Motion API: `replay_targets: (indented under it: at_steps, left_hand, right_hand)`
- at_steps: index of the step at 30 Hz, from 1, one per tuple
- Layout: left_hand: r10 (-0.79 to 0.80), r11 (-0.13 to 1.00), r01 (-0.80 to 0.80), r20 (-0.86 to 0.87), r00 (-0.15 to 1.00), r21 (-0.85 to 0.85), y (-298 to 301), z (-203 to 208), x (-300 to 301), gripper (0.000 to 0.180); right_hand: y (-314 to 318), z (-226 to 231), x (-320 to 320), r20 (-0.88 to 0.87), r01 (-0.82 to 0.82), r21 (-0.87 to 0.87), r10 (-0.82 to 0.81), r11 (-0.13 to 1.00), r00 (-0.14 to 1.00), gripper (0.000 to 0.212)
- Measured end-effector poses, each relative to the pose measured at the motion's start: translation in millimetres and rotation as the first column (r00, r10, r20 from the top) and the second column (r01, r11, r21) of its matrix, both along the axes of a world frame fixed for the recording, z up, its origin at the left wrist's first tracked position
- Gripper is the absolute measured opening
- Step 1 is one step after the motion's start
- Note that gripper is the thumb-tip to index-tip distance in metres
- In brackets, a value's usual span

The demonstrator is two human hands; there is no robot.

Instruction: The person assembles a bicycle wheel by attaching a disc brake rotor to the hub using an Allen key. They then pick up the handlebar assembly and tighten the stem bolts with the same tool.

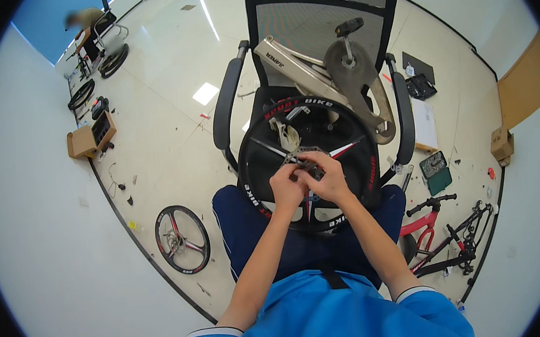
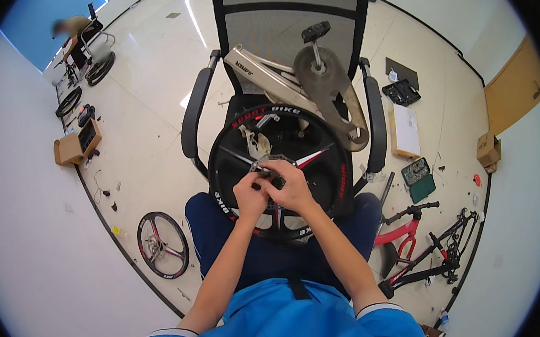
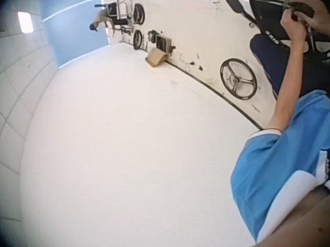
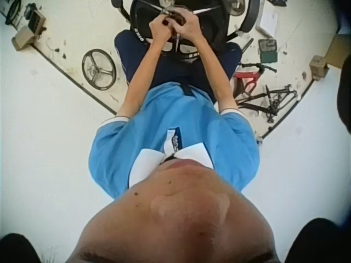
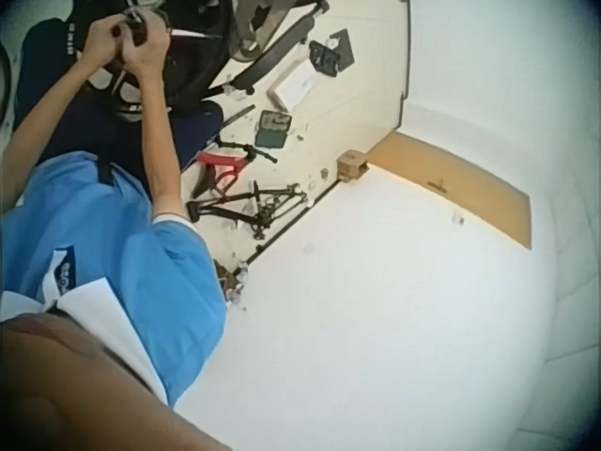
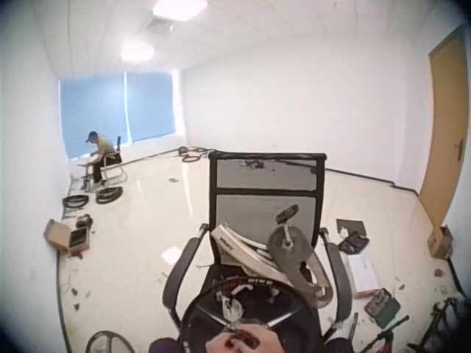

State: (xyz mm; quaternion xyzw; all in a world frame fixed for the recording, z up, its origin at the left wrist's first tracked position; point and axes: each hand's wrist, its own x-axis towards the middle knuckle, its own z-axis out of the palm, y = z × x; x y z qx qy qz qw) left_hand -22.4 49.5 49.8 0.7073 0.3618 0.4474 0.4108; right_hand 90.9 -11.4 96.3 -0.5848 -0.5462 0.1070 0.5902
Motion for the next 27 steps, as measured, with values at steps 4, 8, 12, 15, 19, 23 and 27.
replay_targets:
  at_steps: [4, 8, 12, 15, 19, 23, 27]
  left_hand:
    - [-0.027, 1.000, 0.027, -0.051, 0.998, -0.010, -3.1, 0.4, 0.1, 0.014]
    - [-0.082, 0.996, 0.085, -0.118, 0.990, 0.022, -1.3, -1.7, -3.1, 0.014]
    - [-0.058, 0.998, 0.057, -0.080, 0.995, -0.005, -4.3, 5.7, -0.4, 0.016]
    - [-0.005, 0.984, -0.007, -0.065, 0.998, -0.180, -13.0, 15.9, 0.5, 0.020]
    - [0.033, 0.999, -0.033, 0.006, 0.999, 0.016, -7.4, 2.6, 3.1, 0.020]
    - [-0.002, 0.996, 0.009, -0.077, 0.997, 0.092, -7.0, -1.0, 1.7, 0.023]
    - [0.033, 0.997, -0.031, 0.032, 0.999, -0.064, -13.2, 10.7, 1.1, 0.025]
  right_hand:
    - [-7.7, -11.9, 3.0, -0.065, -0.115, -0.164, 0.106, 0.980, 0.992, 0.023]
    - [-7.6, -4.2, 10.1, 0.096, -0.140, -0.094, 0.149, 0.986, 0.984, 0.025]
    - [-7.1, -4.5, 12.7, 0.097, -0.093, -0.076, 0.100, 0.993, 0.990, 0.019]
    - [-11.1, -4.6, 11.8, 0.026, -0.018, -0.231, 0.024, 0.973, 0.999, 0.019]
    - [-9.4, 11.7, -0.5, 0.002, 0.019, -0.093, -0.019, 0.996, 1.000, 0.020]
    - [-6.7, -12.5, 7.6, 0.061, -0.087, -0.081, 0.092, 0.993, 0.994, 0.023]
    - [-9.6, -26.2, 7.7, -0.069, -0.004, -0.088, -0.002, 0.996, 0.998, 0.020]
